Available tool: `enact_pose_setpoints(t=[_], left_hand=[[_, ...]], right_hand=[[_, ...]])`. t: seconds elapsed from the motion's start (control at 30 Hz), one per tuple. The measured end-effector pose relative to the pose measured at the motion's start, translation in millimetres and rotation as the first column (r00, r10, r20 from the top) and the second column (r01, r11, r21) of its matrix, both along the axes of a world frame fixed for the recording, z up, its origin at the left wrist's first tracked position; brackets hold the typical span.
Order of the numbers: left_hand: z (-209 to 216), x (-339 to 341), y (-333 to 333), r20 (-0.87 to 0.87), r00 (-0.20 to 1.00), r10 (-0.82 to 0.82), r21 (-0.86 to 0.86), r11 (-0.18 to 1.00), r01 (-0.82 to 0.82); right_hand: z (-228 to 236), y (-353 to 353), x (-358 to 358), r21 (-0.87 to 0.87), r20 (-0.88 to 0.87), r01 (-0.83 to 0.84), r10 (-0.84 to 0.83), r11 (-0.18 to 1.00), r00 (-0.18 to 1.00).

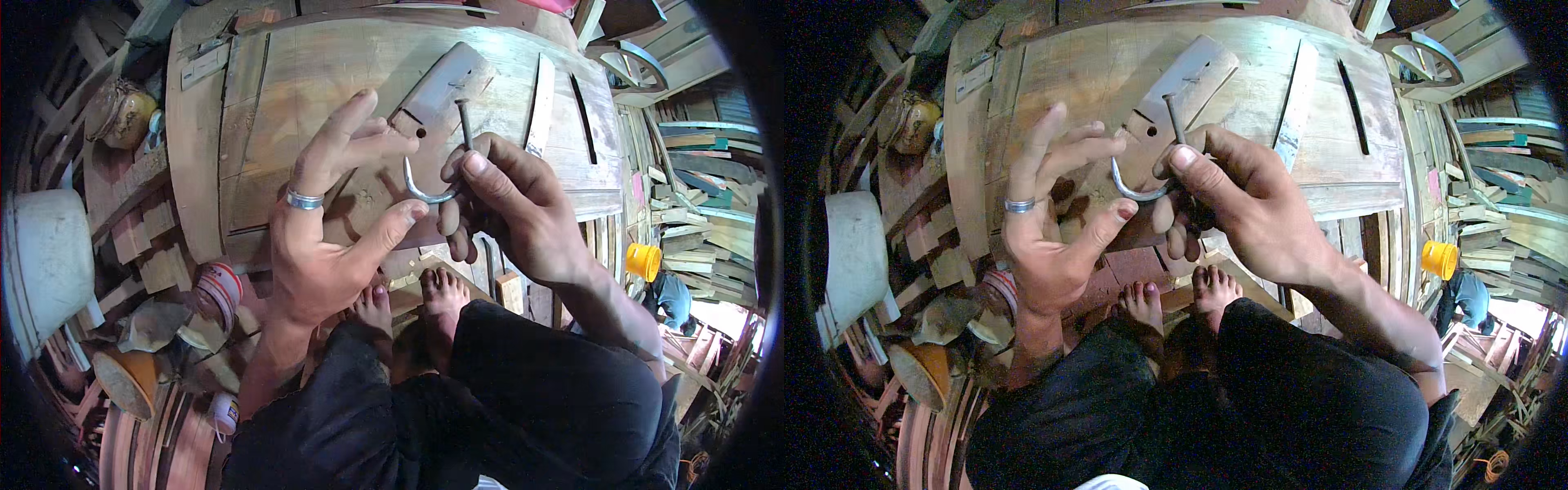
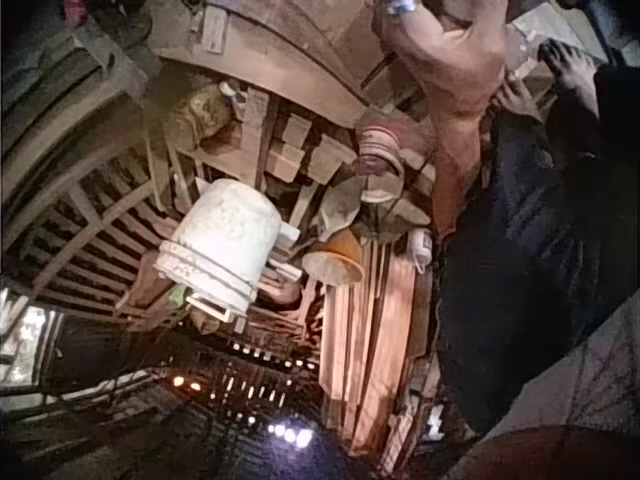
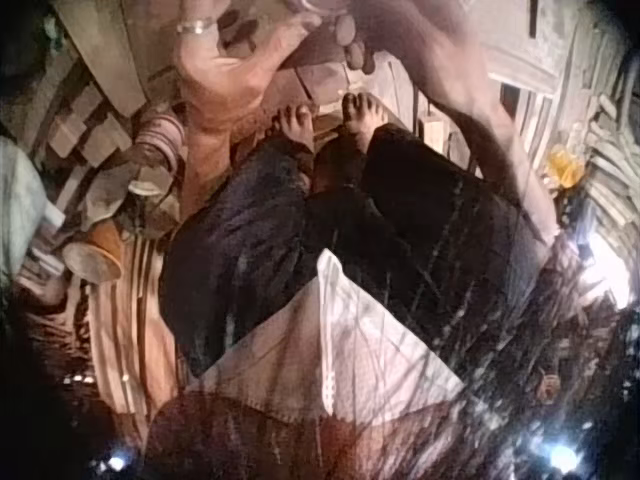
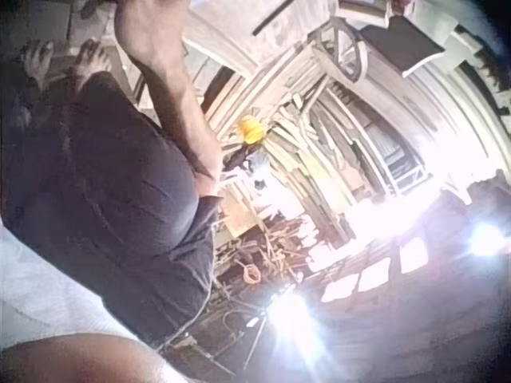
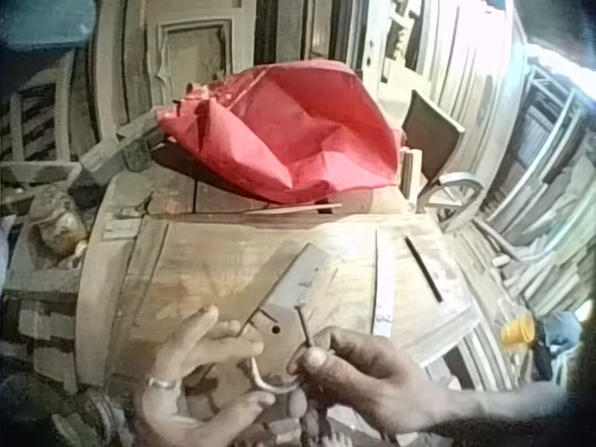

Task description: The person assembles a hand plane by placing a metal blade and a cap into a wooden body, securing them with a nail and tapping the components with a wooden block.

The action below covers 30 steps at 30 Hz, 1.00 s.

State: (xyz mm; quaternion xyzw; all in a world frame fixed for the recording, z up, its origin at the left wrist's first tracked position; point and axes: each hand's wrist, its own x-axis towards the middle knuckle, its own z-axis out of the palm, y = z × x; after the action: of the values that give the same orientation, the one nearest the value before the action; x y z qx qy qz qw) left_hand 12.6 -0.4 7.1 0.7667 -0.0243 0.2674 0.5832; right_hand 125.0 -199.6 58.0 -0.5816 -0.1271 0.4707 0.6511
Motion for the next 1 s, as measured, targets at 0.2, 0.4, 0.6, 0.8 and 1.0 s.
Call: enact_pose_setpoints(t=[0.2,0.4,0.6,0.8,1.0], left_hand=[[-8.0,1.5,6.0,0.029,0.998,-0.064,0.039,0.997,0.063],[5.8,-4.0,-3.1,-0.041,0.999,-0.036,-0.105,0.994,0.031],[0.1,-0.5,-2.1,0.007,1.000,-0.015,-0.075,0.997,0.016],[1.8,-1.9,4.1,-0.060,0.995,-0.083,0.002,0.996,0.084],[-2.9,1.3,4.6,0.065,0.997,-0.031,0.061,0.998,0.027]], right_hand=[[3.3,0.5,-1.0,0.003,0.024,0.056,-0.056,0.998,0.998],[1.6,1.3,-4.2,0.027,-0.002,0.045,-0.045,0.999,0.999],[2.1,2.0,-2.4,0.005,0.019,0.059,-0.059,0.998,0.998],[1.2,0.6,-4.2,0.013,0.014,0.052,-0.052,0.999,0.999],[1.6,2.2,-4.8,-0.014,0.043,0.051,-0.051,0.999,0.998]])
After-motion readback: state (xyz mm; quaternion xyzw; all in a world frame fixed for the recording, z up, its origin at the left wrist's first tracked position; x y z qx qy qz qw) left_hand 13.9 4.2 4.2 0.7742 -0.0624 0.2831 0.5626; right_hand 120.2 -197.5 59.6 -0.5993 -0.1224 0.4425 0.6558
